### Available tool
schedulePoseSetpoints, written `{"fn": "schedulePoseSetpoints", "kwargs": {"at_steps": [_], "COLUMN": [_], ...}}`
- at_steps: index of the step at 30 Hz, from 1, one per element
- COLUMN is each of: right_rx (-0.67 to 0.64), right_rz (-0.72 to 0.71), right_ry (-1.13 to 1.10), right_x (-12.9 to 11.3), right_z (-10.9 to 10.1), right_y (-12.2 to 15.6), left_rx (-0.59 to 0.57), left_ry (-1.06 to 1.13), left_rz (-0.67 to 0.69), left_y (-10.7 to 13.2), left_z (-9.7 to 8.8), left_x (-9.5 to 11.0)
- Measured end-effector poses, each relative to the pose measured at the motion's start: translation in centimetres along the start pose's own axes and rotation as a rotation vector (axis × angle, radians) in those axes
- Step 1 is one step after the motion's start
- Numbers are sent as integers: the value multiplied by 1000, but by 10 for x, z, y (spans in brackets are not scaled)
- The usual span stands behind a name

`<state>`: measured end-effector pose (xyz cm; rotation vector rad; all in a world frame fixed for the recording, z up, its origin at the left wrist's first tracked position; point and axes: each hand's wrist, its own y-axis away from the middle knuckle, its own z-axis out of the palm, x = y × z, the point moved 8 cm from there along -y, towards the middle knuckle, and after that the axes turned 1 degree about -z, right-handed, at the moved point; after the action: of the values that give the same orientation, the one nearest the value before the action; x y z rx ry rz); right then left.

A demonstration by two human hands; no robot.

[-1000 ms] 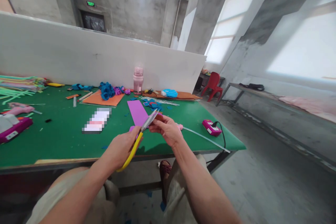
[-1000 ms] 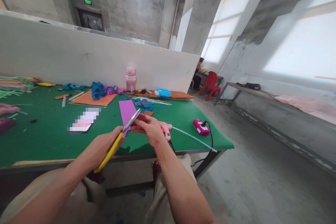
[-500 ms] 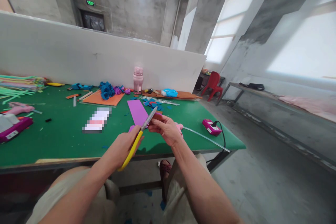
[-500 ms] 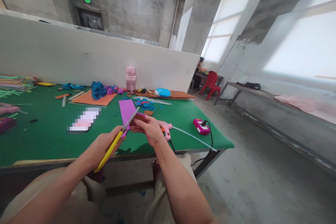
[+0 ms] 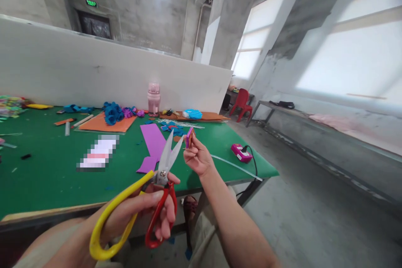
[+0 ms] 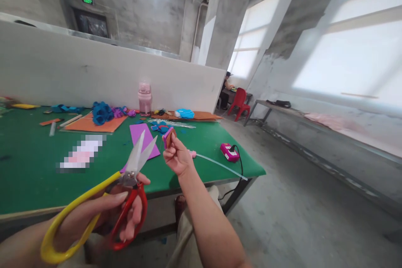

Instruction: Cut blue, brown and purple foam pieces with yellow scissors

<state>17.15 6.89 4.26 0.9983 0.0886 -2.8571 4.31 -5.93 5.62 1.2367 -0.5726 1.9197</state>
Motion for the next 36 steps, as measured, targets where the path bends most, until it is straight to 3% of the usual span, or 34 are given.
{"fn": "schedulePoseSetpoints", "kwargs": {"at_steps": [3, 12, 21, 36], "right_rx": [-33, -135, -57, -148], "right_rz": [-56, -11, 52, 122], "right_ry": [32, -38, -188, -306], "right_x": [-2, 5, 12, 18], "right_z": [2, 16, 10, 16], "right_y": [0, 3, 2, 3], "left_rx": [32, 61, 107, 129], "left_ry": [-43, 8, -30, -45], "left_rz": [-33, -15, -29, -61], "left_y": [-4, -14, -19, -21], "left_z": [0, -4, -11, -15], "left_x": [-6, -18, -21, -25]}}
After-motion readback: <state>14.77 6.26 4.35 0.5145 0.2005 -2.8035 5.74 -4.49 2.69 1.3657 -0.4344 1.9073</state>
